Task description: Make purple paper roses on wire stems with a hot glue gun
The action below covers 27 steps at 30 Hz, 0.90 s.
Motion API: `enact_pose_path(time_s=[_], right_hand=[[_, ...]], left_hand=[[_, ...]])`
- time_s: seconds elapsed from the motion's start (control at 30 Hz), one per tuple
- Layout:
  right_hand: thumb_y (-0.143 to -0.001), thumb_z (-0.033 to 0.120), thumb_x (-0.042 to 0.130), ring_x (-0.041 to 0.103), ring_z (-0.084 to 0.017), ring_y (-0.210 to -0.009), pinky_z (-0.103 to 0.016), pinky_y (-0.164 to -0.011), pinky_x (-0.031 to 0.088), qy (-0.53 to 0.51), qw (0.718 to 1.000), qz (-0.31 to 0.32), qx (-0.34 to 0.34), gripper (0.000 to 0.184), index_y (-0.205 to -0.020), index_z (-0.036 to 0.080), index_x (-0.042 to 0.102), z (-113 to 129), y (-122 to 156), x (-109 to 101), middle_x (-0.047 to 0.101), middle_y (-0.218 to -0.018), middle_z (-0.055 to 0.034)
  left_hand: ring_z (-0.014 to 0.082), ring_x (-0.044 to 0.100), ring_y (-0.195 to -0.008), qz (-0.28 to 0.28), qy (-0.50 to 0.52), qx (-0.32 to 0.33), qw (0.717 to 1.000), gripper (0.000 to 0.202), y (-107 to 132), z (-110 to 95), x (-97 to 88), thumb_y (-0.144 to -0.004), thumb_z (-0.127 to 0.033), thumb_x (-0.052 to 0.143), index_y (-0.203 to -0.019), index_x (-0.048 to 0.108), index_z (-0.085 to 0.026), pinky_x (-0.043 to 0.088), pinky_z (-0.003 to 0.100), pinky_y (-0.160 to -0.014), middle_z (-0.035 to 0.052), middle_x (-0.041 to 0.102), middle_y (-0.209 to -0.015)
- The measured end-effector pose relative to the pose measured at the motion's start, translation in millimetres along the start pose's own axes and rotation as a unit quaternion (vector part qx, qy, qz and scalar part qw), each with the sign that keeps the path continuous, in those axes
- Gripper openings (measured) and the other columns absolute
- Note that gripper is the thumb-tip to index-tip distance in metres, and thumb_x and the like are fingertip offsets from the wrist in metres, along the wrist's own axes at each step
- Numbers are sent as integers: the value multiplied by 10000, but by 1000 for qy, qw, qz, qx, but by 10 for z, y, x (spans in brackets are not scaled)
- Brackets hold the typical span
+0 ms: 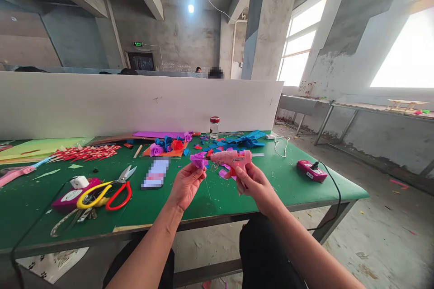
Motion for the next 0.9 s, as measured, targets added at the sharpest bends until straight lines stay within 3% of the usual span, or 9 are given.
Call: enact_pose_path(time_s=[0.1,0.23,0.43,0.57,0.7,0.9], right_hand=[[-816,547,614,316,-70,-419,-225,-441,344,-68,997,19,39,362,-908,198,585,-52,-30,13,440,-523,77],[-840,528,603,320,-72,-420,-224,-449,343,-82,994,42,50,336,-821,192,610,-151,-51,-21,404,-490,79],[-845,492,621,333,-62,-436,-219,-458,363,-102,993,35,53,304,-889,192,636,-221,-84,-161,495,-571,50],[-788,469,694,397,-75,-470,-211,-449,385,-149,985,28,88,300,-887,191,644,-285,-123,-310,456,-571,54],[-730,433,758,399,-57,-460,-195,-435,406,-177,977,28,113,321,-905,182,660,-432,-199,-485,510,-615,43],[-678,393,805,511,-77,-503,-205,-448,464,-122,982,-39,136,322,-847,162,657,-638,-287,-918,642,-737,-28]], left_hand=[[110,570,-708,-1,6,2,1000,224,1,-3,7,-612,-164,839,-816,751,-142,459,237,-685,33,667,-738],[114,566,-716,-7,14,5,1000,193,2,-15,8,-627,-151,827,-804,749,-148,458,242,-678,29,658,-726],[109,571,-712,-8,32,5,999,208,-7,-34,-7,-631,-137,820,-827,749,-143,465,243,-681,30,661,-739],[108,580,-718,-12,39,5,999,230,-11,-33,-28,-622,-133,823,-840,749,-143,477,239,-691,31,673,-758],[107,584,-708,-10,43,3,999,231,-17,-10,-39,-614,-131,828,-830,745,-124,483,238,-689,39,672,-764],[104,571,-688,10,44,9,999,200,-23,-20,-7,-644,-123,806,-834,742,-127,473,239,-668,36,650,-739]])
Point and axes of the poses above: each hand's wrist, its own y-axis away from the middle knuckle, its own x-axis out of the palm, z = x × y, the point moved 5 cm from there along -y, towards the middle knuckle
